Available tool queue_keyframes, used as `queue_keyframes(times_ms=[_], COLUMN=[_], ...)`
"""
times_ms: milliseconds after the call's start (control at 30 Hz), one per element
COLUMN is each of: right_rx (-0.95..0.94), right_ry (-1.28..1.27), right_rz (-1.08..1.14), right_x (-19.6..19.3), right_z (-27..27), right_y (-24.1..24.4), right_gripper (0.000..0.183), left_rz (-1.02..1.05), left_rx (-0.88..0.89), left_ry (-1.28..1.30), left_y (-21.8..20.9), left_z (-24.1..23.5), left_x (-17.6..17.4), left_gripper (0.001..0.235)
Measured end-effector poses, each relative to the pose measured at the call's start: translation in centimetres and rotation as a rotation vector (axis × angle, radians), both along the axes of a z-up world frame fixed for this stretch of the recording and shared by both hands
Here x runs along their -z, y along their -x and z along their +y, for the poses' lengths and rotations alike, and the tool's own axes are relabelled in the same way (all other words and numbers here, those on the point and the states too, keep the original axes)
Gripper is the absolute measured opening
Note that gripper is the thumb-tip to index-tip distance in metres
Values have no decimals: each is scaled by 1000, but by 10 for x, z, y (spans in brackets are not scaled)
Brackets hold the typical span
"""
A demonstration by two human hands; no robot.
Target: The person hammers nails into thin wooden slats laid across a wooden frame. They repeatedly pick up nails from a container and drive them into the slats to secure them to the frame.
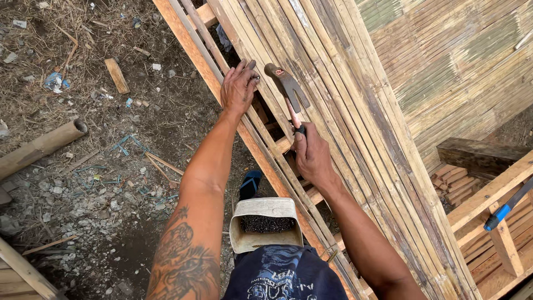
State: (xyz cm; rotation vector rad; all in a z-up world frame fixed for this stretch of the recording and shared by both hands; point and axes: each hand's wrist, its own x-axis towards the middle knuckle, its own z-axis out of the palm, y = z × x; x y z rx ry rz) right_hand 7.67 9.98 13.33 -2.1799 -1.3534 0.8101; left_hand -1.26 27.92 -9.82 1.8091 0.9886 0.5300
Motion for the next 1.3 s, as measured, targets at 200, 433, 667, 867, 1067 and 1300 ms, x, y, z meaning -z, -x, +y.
queue_keyframes(times_ms=[200,433,667,867,1067,1300], right_rx=[-12,-37,-14,40,58,90], right_ry=[190,99,199,-209,263,287], right_rz=[-222,-119,-172,-8,-153,-83], right_x=[42,11,54,64,80,52], right_z=[42,34,52,18,22,55], right_y=[0,-6,-17,-23,-24,-20], right_gripper=[22,25,33,31,24,34], left_rz=[27,94,217,215,195,190], left_rx=[2,48,78,57,23,22], left_ry=[-68,-123,-144,-179,-209,-229], left_y=[-1,1,-3,-6,-6,-8], left_z=[4,-1,-5,-5,-5,1], left_x=[-3,-4,-4,2,3,8], left_gripper=[12,51,71,66,63,66])
